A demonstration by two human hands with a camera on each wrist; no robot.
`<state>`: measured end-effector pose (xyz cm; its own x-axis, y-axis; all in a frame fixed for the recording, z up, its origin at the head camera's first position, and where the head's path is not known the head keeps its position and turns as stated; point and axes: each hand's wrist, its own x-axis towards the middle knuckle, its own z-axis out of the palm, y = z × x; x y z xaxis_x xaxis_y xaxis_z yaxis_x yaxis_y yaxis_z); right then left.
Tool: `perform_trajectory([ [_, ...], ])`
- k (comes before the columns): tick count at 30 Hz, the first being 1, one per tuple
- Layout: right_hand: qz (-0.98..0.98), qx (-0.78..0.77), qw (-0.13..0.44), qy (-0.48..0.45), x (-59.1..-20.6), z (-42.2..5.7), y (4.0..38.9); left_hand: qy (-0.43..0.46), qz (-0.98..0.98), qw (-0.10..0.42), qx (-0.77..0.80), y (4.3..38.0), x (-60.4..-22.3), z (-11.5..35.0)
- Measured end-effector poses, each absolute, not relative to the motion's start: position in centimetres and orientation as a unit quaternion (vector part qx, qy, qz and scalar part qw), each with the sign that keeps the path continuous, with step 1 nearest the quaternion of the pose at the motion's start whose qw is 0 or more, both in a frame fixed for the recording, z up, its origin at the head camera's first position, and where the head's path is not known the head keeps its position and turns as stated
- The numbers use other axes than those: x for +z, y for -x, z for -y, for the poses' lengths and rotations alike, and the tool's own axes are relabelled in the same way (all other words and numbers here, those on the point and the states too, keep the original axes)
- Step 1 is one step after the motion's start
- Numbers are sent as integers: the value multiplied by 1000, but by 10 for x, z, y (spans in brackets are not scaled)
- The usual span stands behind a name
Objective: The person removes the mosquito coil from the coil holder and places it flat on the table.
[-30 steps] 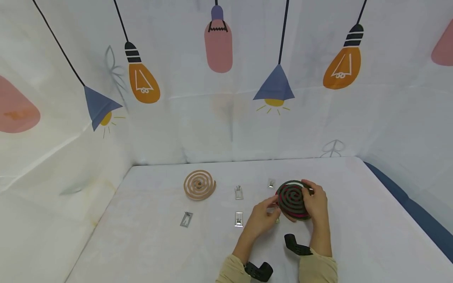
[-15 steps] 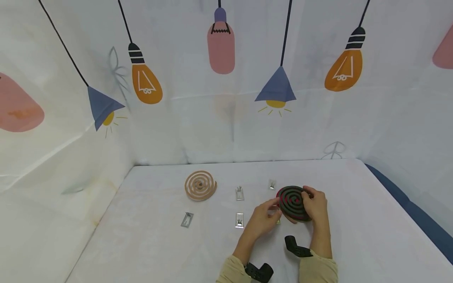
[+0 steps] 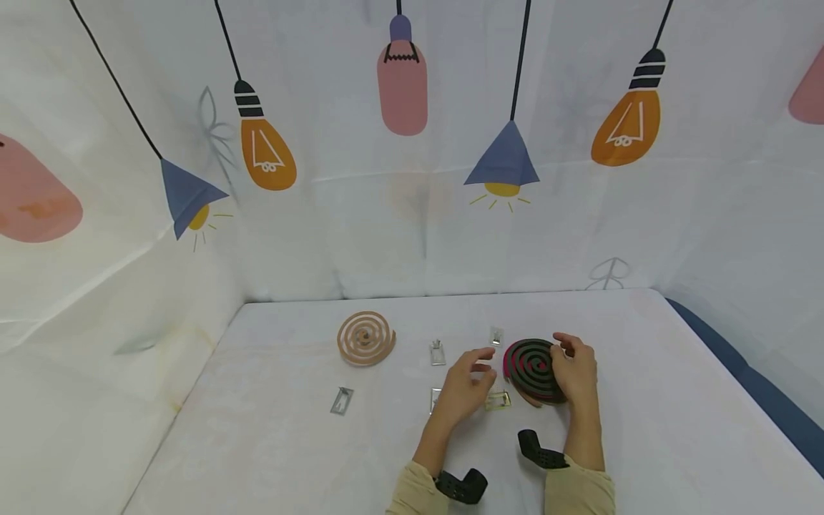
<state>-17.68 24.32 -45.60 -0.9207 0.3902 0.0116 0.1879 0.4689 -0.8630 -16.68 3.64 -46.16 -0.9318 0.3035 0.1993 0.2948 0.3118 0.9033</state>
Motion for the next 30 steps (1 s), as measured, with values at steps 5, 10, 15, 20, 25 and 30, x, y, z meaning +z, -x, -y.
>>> perform_trajectory([
  [5, 830, 506, 165, 168, -453, -235, 179, -144, -807, -16, 573, 174, -457, -21],
  [10, 816, 525, 190, 150, -451, -222, 183, -116, -803, -50, 583, 179, -454, -3],
  [15, 810, 540, 185, 139, -448, -212, 186, -100, -793, -80, 596, 185, -452, 16],
  [20, 806, 549, 183, 125, -445, -205, 188, -82, -777, -113, 613, 192, -453, 33],
  [25, 813, 553, 154, 95, -445, -196, 191, -37, -774, -127, 620, 194, -453, 49],
  [30, 819, 556, 127, 64, -444, -184, 193, 6, -761, -138, 634, 197, -453, 67],
])
